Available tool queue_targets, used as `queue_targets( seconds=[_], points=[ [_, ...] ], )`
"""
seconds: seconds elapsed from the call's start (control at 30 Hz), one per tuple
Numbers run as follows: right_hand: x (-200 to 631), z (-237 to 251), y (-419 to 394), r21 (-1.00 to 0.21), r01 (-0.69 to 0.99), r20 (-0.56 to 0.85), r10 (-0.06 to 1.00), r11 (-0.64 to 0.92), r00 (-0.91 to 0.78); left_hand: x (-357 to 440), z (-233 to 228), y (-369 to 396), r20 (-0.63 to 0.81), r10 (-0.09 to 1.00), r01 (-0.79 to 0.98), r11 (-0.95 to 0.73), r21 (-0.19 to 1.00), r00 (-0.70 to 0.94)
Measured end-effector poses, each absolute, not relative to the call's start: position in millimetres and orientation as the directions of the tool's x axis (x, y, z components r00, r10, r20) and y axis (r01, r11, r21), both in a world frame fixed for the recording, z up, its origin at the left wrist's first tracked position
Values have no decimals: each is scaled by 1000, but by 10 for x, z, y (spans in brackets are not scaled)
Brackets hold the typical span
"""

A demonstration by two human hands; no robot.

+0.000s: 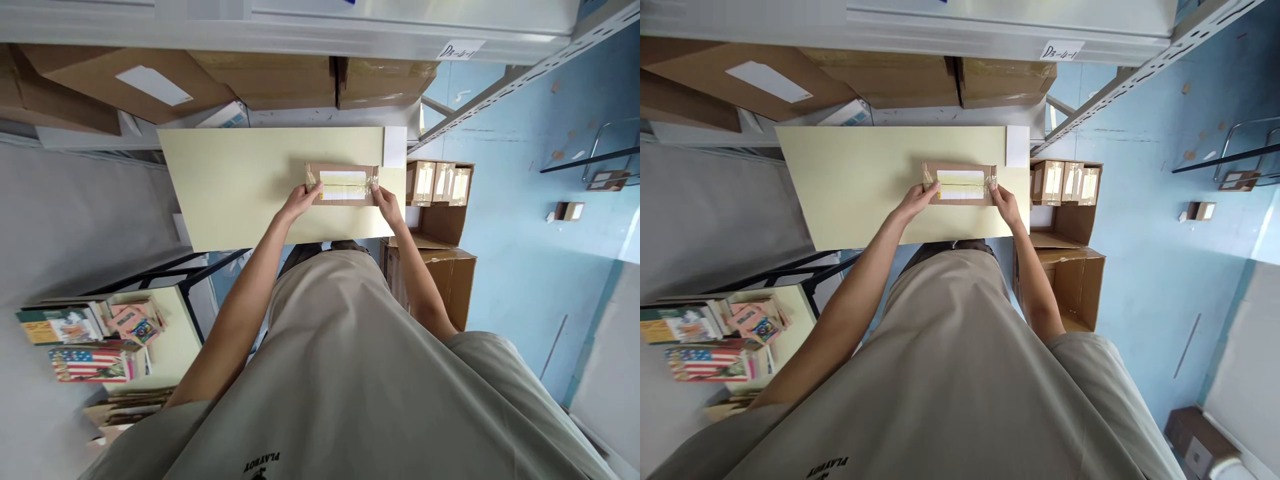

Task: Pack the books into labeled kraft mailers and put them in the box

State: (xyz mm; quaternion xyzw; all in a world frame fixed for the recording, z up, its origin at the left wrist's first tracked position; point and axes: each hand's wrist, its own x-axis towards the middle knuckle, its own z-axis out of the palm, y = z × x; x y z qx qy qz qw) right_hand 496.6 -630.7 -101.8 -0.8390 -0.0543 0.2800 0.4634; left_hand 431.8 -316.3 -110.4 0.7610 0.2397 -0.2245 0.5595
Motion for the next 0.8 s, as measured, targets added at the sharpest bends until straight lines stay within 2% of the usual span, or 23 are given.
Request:
queue_targets(
  seconds=[0.07, 0.23, 0.4, 0.5, 0.57, 0.63, 0.73, 0.8],
  points=[
    [4986, -1026, -6344, -845, -211, -404, 328, -490, 854, 4330, -1129, -3146, -613, 122, 622, -246, 743, 780],
    [5009, -1053, -6321, -862, -203, -379, 326, -465, 866, 4399, -1142, -3140, -652, 163, 672, -219, 707, 740],
    [4944, -1001, -6421, -875, -196, -368, 344, -443, 864, 4374, -1077, -3089, -679, 112, 687, -60, 724, 725],
    [4850, -990, -6515, -903, -192, -329, 333, -384, 884, 4262, -1027, -3030, -649, 111, 655, -36, 755, 753],
    [4807, -1014, -6542, -919, -215, -325, 328, -330, 887, 4204, -1002, -2999, -622, 152, 637, -75, 768, 768],
    [4802, -1063, -6523, -920, -233, -337, 328, -317, 883, 4184, -990, -2987, -580, 251, 625, -169, 762, 775],
    [4844, -1173, -6423, -885, -255, -386, 306, -390, 870, 4202, -998, -3018, -486, 377, 605, -335, 722, 789],
    [4867, -1264, -6348, -852, -297, -433, 263, -432, 862, 4207, -1021, -3068, -457, 380, 590, -416, 692, 804]
  ],
)
